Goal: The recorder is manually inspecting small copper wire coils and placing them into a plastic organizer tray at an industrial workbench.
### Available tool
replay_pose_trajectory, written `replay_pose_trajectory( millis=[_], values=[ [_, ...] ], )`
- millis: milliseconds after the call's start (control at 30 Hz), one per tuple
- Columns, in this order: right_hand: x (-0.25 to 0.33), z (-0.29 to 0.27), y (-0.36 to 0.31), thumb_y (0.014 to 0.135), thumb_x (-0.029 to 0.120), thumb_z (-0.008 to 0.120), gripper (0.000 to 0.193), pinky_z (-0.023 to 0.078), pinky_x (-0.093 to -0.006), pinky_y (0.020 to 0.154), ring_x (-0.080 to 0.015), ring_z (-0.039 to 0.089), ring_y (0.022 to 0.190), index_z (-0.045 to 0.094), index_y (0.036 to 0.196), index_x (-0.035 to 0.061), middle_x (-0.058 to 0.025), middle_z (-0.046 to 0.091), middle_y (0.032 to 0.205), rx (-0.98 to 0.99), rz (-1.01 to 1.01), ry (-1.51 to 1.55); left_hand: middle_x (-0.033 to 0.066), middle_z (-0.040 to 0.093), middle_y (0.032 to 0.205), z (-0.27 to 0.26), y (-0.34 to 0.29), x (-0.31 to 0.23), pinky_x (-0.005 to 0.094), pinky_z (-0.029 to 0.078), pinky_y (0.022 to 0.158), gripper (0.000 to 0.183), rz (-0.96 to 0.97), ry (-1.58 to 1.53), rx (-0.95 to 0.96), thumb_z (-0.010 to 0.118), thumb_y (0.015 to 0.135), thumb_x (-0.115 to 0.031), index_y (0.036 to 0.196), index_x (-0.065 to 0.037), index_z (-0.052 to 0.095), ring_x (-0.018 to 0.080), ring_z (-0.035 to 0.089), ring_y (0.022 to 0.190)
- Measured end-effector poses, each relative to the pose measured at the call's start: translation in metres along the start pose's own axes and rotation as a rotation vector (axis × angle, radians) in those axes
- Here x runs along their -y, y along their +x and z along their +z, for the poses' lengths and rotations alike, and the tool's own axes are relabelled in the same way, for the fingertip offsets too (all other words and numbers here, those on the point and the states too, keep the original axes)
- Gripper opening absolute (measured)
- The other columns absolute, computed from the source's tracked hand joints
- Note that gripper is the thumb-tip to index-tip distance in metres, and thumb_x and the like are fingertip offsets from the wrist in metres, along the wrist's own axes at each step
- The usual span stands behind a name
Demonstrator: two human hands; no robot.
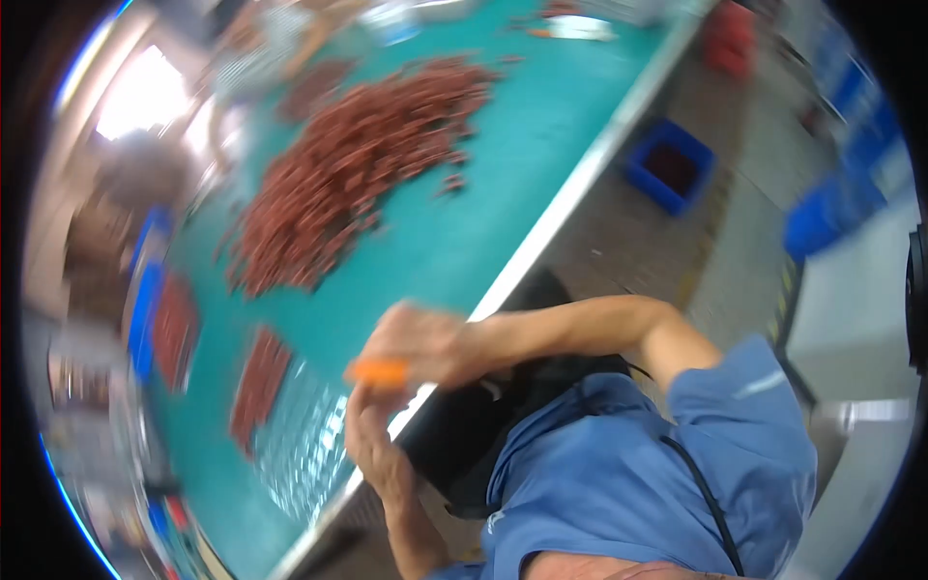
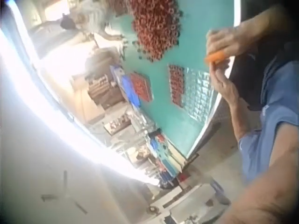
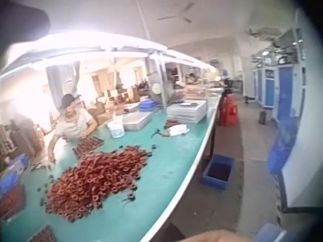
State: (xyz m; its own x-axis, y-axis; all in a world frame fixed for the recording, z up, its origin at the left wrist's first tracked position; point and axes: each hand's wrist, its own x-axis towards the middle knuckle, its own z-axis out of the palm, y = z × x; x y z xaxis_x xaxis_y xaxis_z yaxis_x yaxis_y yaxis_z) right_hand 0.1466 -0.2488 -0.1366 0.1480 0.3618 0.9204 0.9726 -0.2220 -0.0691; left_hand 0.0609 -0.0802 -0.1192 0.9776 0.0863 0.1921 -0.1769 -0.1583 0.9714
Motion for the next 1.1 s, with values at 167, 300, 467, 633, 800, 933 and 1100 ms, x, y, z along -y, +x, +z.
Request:
replay_pose_trajectory(
  millis=[167, 300, 467, 633, 800, 933, 1100],
  values=[
    [0.037, 0.009, -0.009, 0.084, 0.012, 0.055, 0.036, 0.045, -0.0397, 0.087, -0.0272, 0.058, 0.094, 0.056, 0.117, -0.0031, -0.0130, 0.060, 0.103, -0.073, 0.007, -0.027, 0.0129, 0.055, 0.116, 0.015, -0.011, 0.008, 0.0295, 0.047, 0.086, 0.053, 0.006, -0.217, 0.062, 0.038, 0.102, -0.041, 0.126, 0.006, 0.046, 0.0185, 0.056, 0.103],
    [0.037, 0.014, -0.015, 0.079, 0.010, 0.066, 0.045, 0.045, -0.0410, 0.089, -0.0294, 0.055, 0.103, 0.055, 0.120, -0.0030, -0.0143, 0.056, 0.112, -0.071, 0.069, 0.025, 0.0133, 0.055, 0.115, 0.007, -0.009, 0.009, 0.0289, 0.049, 0.082, 0.045, -0.058, -0.213, 0.069, 0.039, 0.103, -0.032, 0.126, 0.006, 0.046, 0.0198, 0.057, 0.101],
    [0.025, -0.043, -0.010, 0.070, 0.011, 0.078, 0.055, 0.044, -0.0396, 0.095, -0.0307, 0.052, 0.116, 0.061, 0.122, 0.0065, -0.0113, 0.053, 0.126, 0.028, 0.470, 0.112, 0.0072, 0.055, 0.083, 0.016, 0.002, -0.006, 0.0308, 0.046, 0.057, 0.031, -0.365, -0.455, 0.116, 0.047, 0.098, -0.017, 0.118, 0.005, 0.055, 0.0171, 0.056, 0.070],
    [0.028, -0.037, -0.020, 0.070, 0.011, 0.080, 0.038, 0.053, -0.0343, 0.074, -0.0253, 0.063, 0.083, 0.068, 0.105, 0.0032, -0.0090, 0.064, 0.093, 0.013, 0.437, 0.095, 0.0042, 0.051, 0.080, 0.013, 0.005, -0.013, 0.0261, 0.040, 0.050, 0.030, -0.457, -0.621, 0.339, 0.046, 0.099, -0.018, 0.114, 0.006, 0.054, 0.0123, 0.048, 0.063],
    [0.035, -0.017, -0.013, 0.081, 0.014, 0.066, 0.025, 0.047, -0.0348, 0.075, -0.0282, 0.057, 0.094, 0.062, 0.105, 0.0078, -0.0112, 0.056, 0.104, 0.042, 0.213, 0.187, 0.0030, 0.054, 0.078, -0.005, -0.016, -0.013, 0.0220, 0.034, 0.044, 0.025, -0.519, -0.537, 0.187, 0.046, 0.098, -0.020, 0.103, 0.003, 0.056, 0.0078, 0.042, 0.054],
    [0.038, -0.015, -0.027, 0.084, 0.017, 0.066, 0.016, 0.047, -0.0355, 0.068, -0.0259, 0.055, 0.078, 0.060, 0.083, 0.0031, -0.0090, 0.056, 0.085, 0.033, 0.366, 0.238, 0.0035, 0.051, 0.076, 0.019, -0.030, -0.007, 0.0207, 0.039, 0.049, 0.035, -0.176, -0.163, 0.186, 0.042, 0.101, -0.032, 0.107, 0.000, 0.054, 0.0108, 0.048, 0.059],
    [0.054, -0.028, -0.025, 0.083, 0.013, 0.067, 0.019, 0.051, -0.0312, 0.068, -0.0185, 0.064, 0.079, 0.064, 0.094, -0.0037, -0.0116, 0.066, 0.085, -0.036, 1.053, 0.744, 0.0075, 0.054, 0.079, 0.020, -0.033, 0.011, 0.0201, 0.040, 0.055, 0.023, 0.011, 0.136, 0.179, 0.042, 0.101, -0.018, 0.113, 0.001, 0.044, 0.0102, 0.050, 0.061]
  ],
)
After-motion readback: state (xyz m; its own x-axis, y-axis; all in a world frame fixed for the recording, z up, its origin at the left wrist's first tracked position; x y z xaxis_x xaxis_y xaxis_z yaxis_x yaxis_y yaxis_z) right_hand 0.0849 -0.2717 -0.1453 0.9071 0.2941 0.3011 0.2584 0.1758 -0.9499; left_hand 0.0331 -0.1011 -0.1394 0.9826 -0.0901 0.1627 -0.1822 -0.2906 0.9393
